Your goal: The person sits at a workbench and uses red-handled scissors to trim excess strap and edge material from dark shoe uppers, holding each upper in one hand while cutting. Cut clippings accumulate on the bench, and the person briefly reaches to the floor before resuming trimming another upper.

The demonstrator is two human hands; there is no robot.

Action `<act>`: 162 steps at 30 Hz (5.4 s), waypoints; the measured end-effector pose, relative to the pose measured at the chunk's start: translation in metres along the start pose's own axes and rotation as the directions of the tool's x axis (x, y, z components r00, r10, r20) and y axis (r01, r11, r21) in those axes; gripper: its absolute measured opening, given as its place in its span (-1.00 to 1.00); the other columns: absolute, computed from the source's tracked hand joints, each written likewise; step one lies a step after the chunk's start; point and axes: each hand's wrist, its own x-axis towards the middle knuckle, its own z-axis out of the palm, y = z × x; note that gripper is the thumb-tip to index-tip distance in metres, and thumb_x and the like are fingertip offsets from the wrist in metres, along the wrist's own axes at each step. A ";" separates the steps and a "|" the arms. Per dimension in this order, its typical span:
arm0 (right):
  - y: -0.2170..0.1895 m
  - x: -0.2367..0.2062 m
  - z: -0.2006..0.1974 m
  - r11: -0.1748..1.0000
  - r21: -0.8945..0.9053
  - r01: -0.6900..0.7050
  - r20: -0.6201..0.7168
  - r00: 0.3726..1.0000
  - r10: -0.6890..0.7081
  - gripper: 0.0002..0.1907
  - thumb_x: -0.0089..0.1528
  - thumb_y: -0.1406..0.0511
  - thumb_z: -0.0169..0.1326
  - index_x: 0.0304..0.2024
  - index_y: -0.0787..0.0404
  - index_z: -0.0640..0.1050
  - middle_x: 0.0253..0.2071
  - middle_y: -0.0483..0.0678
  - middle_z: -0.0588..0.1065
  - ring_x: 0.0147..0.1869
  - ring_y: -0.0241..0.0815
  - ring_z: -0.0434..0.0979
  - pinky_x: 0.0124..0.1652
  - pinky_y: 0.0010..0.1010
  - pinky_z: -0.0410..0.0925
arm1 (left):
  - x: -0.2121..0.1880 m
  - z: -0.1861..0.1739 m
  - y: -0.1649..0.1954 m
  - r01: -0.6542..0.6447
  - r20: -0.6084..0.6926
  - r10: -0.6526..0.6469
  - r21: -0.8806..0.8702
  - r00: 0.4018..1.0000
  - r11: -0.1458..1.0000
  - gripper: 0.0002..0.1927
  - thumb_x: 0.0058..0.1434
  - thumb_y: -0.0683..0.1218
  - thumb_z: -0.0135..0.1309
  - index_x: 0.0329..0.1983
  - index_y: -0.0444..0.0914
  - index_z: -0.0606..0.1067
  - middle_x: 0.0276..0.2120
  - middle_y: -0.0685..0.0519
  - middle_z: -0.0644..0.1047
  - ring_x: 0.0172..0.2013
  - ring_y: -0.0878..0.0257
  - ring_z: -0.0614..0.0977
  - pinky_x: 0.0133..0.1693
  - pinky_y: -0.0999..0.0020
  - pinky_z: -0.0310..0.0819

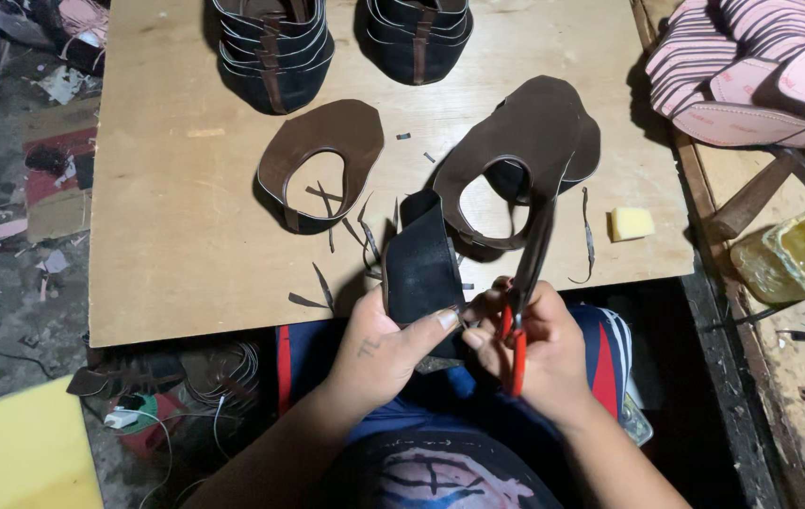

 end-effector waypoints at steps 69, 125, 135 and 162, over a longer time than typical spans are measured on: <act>0.012 -0.025 -0.045 0.810 -0.038 -0.585 0.366 0.746 0.556 -0.61 0.14 0.23 0.31 -0.12 0.34 0.52 -0.45 -0.17 0.40 -0.44 -0.40 0.30 -0.44 -0.57 0.23 | 0.009 -0.012 0.023 -0.150 -0.088 0.138 -0.145 0.986 0.978 -0.66 0.28 -0.31 0.13 0.12 -0.36 0.45 -0.08 -0.02 0.59 -0.07 0.25 0.61 0.05 0.28 0.52; 0.017 -0.033 -0.029 0.886 -0.236 -0.399 0.091 0.899 0.429 -0.61 0.07 0.37 0.35 -0.06 0.32 0.61 -0.41 -0.18 0.53 -0.41 -0.45 0.44 -0.41 -0.59 0.33 | 0.010 -0.015 -0.009 -0.111 0.000 0.127 -0.492 0.992 0.864 -0.55 0.38 -0.34 -0.03 0.34 -0.30 0.35 0.18 -0.08 0.51 0.18 0.16 0.54 0.28 0.13 0.38; 0.024 -0.033 -0.025 0.911 -0.226 -0.344 0.058 0.929 0.365 -0.69 0.09 0.37 0.34 -0.12 0.32 0.62 -0.47 -0.18 0.52 -0.48 -0.46 0.43 -0.47 -0.59 0.31 | 0.004 -0.010 -0.021 -0.119 -0.013 0.126 -0.441 0.992 0.889 -0.56 0.38 -0.35 -0.02 0.33 -0.34 0.36 0.17 -0.10 0.52 0.17 0.16 0.54 0.28 0.16 0.37; 0.034 -0.040 -0.043 0.899 -0.227 -0.375 0.125 0.904 0.408 -0.65 0.08 0.29 0.34 -0.13 0.30 0.59 -0.50 -0.18 0.48 -0.49 -0.42 0.39 -0.48 -0.57 0.26 | 0.006 -0.006 0.009 -0.174 -0.014 0.177 -0.256 0.984 0.951 -0.32 0.28 -0.31 0.07 0.46 -0.32 0.16 0.20 -0.04 0.43 0.21 0.22 0.46 0.32 0.17 0.31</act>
